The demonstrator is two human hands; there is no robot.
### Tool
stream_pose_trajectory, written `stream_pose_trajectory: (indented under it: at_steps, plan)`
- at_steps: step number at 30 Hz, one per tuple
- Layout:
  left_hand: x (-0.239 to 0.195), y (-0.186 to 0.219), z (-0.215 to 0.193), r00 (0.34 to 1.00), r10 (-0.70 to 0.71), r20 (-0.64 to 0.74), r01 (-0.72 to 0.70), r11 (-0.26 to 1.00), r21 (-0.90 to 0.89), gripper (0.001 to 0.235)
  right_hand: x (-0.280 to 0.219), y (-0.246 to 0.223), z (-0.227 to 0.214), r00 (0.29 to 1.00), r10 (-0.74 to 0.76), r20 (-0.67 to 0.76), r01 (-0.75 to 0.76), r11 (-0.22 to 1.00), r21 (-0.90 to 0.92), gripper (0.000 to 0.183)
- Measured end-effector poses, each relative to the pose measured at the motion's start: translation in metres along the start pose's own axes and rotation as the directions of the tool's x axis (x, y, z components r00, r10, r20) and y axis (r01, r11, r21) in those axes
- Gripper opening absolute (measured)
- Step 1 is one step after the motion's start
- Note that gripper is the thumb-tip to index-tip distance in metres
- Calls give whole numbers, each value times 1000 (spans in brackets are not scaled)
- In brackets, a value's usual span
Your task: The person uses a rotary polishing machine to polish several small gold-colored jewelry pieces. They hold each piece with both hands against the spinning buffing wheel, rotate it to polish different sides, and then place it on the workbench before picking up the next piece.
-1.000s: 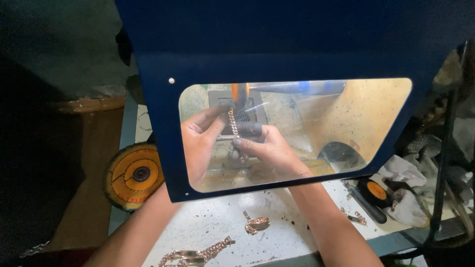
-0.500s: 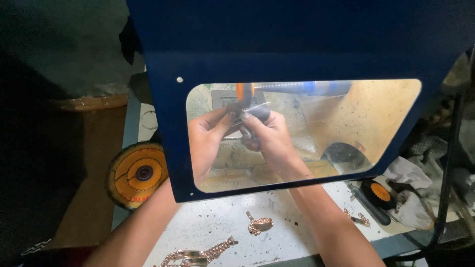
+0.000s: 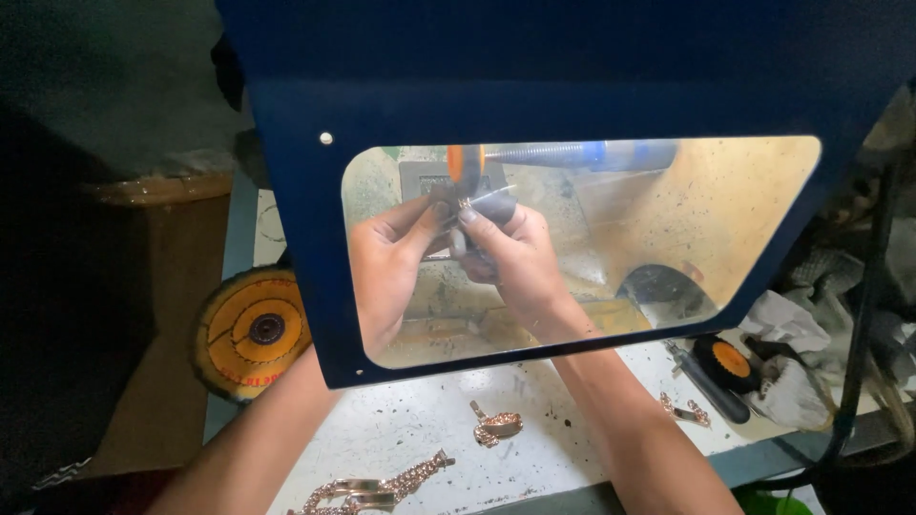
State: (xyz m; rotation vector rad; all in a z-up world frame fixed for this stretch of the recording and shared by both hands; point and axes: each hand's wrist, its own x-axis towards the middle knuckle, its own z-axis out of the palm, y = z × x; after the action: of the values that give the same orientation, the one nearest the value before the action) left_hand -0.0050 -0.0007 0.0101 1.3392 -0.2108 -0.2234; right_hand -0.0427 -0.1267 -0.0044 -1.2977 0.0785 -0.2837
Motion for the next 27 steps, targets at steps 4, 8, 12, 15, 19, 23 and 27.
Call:
stream_pose_trajectory:
  at_steps: [4, 8, 12, 15, 19, 23, 27]
  plan:
    - [2, -13, -3, 1000, 4, 5, -4, 1000, -2, 25, -3, -6, 4, 998, -49, 25, 50, 999, -19, 25]
    - [1, -9, -3, 1000, 8, -7, -8, 1000, 13, 26, -3, -6, 6, 997, -74, 24, 75, 996, -54, 28]
    - [-6, 2, 0, 999, 40, -1, -40, 998, 57, 25, -7, -10, 2, 996, -77, 38, 81, 990, -117, 27]
    - [-3, -4, 1, 998, 60, -18, -59, 998, 34, 24, -3, 3, -1, 995, -102, 23, 103, 992, -69, 25]
    - [-5, 4, 3, 996, 84, -13, -83, 996, 32, 24, -2, -4, 1, 990, -132, 51, 135, 989, -52, 27]
    - [-1, -8, 1, 998, 64, -18, -64, 998, 4, 27, 0, 3, -3, 990, -123, 70, 128, 989, -75, 24]
    - [-10, 7, 7, 999, 46, -19, -46, 999, 2, 26, -8, -5, -2, 990, -129, 53, 133, 989, -72, 20]
